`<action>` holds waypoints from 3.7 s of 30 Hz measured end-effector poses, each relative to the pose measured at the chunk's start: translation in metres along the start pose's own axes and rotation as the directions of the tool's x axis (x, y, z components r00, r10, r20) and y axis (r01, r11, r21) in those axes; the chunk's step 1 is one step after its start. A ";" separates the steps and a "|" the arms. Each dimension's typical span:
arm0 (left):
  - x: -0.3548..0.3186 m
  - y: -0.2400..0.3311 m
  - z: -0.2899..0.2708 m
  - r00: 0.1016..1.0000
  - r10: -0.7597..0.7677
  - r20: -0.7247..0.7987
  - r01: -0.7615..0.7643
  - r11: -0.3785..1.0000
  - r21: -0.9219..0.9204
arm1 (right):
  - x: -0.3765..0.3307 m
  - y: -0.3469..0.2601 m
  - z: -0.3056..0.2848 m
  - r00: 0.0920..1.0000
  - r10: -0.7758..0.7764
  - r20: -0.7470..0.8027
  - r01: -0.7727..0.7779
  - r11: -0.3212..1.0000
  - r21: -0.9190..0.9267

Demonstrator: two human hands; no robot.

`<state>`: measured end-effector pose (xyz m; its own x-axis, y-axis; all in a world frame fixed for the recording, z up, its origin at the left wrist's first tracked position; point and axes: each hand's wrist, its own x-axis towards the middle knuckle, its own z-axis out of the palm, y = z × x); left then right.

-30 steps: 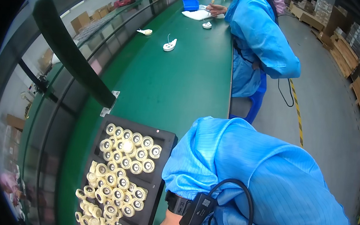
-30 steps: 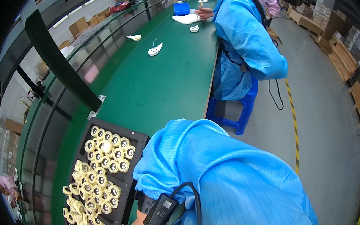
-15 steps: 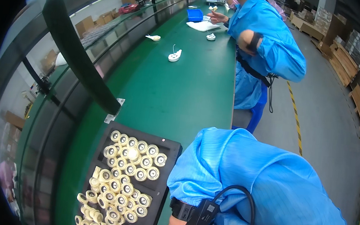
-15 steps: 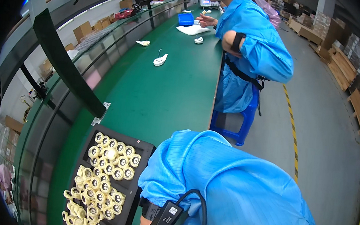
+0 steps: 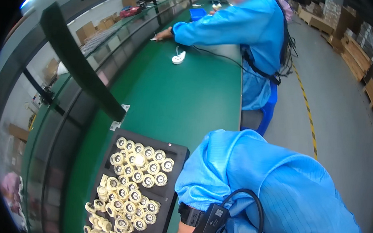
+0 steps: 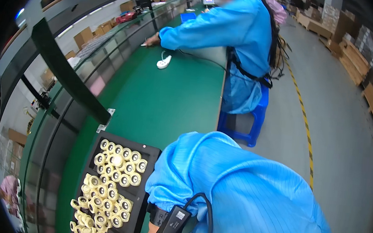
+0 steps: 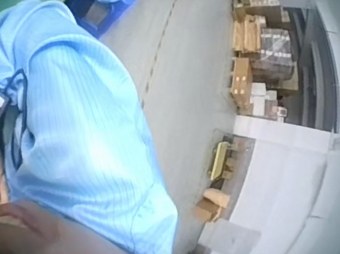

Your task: Assembling small white plastic gear components into a larger assembly.

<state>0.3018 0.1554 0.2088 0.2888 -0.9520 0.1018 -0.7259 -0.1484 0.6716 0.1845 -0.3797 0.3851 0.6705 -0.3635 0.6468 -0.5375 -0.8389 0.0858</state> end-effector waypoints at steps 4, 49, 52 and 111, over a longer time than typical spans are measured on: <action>0.004 0.003 0.001 1.000 0.005 -0.017 -0.005 1.000 0.025 | 0.020 -0.068 0.072 0.978 -0.147 0.147 0.143 0.989 0.034; -0.003 -0.030 0.013 0.980 0.155 -0.124 -0.171 0.977 -0.126 | -0.201 -0.371 0.064 0.289 -0.898 -0.332 0.066 -0.327 0.943; -0.004 -0.030 0.012 0.980 0.157 -0.118 -0.169 0.981 -0.094 | -0.207 -0.376 0.069 0.328 -0.846 -0.420 0.198 -0.374 0.906; -0.004 -0.061 -0.106 0.798 -0.596 -0.094 0.083 0.262 -0.961 | -0.091 -0.411 0.009 0.697 -0.675 0.243 -0.582 -0.334 0.741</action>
<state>0.4111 0.1962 0.2450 0.7213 -0.6458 -0.2502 0.4338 0.1396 0.8901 0.3492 -0.0054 0.2841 0.9543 0.2145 0.2083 0.1681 0.1911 -0.9671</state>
